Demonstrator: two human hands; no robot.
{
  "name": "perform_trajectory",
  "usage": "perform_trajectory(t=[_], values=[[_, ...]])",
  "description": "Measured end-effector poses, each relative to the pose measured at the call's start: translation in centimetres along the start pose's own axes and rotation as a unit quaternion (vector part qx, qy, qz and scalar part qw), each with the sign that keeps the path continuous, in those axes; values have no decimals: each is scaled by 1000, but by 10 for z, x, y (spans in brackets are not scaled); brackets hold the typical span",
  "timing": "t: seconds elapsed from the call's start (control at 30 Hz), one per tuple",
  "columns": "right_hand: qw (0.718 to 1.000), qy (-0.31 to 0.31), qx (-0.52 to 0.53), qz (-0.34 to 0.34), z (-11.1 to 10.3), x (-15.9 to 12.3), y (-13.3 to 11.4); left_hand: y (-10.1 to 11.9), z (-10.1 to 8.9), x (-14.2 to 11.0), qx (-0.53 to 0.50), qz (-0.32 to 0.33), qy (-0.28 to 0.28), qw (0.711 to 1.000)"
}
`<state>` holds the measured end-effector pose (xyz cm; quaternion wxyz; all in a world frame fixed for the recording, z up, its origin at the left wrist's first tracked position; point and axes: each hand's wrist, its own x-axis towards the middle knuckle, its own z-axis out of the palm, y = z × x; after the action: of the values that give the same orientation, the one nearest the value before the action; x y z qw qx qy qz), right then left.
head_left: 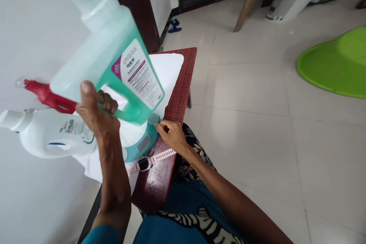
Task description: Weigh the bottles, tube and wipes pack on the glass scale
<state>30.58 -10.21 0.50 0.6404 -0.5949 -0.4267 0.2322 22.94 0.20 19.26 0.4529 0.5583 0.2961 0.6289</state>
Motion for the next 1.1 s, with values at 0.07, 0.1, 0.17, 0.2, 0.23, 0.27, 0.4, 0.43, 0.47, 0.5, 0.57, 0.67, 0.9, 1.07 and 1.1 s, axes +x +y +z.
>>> perform_trajectory(t=[0.07, 0.1, 0.17, 0.2, 0.23, 0.27, 0.4, 0.43, 0.47, 0.5, 0.57, 0.67, 0.9, 1.07, 1.1], values=[[1000, 2, 0, -2, 0, 0, -1, 14, -29, -9, 16, -6, 22, 1000], [1000, 3, 0, -3, 0, 0, -1, 20, -44, -14, 26, -3, 32, 999], [1000, 3, -4, -3, 0, -1, -1, 26, -68, -24, 44, 13, 51, 998], [1000, 3, -8, -4, 1, -1, -1, 28, -78, -29, 50, 24, 62, 997], [1000, 2, -12, -3, 1, -1, 0, 28, -86, -33, 55, 32, 72, 995], [1000, 1, -15, -2, 1, -1, 0, 28, -93, -37, 59, 36, 81, 994], [1000, 7, -29, 4, 1, -2, 2, 19, -107, -45, 50, 12, 121, 991], [999, 7, -32, 5, 1, -2, 2, 16, -109, -45, 43, 2, 130, 991], [999, 8, -35, 6, 1, -2, 2, 13, -109, -45, 38, -4, 138, 990], [999, 8, -38, 6, 1, -2, 2, 9, -110, -44, 35, -3, 142, 989], [999, 7, -42, 6, 1, -2, 2, 3, -109, -42, 35, 10, 140, 990], [999, 8, -41, 7, 1, -3, 2, -4, -108, -39, 42, 31, 116, 992], [999, 3, -45, 8, -1, -7, 0, -9, -134, -38, 198, 88, 25, 976], [999, -1, -52, 15, -2, -8, 1, -10, -158, -41, 196, 82, 64, 975], [998, -1, -54, 15, -2, -8, 1, -11, -159, -42, 202, 75, 65, 974]])
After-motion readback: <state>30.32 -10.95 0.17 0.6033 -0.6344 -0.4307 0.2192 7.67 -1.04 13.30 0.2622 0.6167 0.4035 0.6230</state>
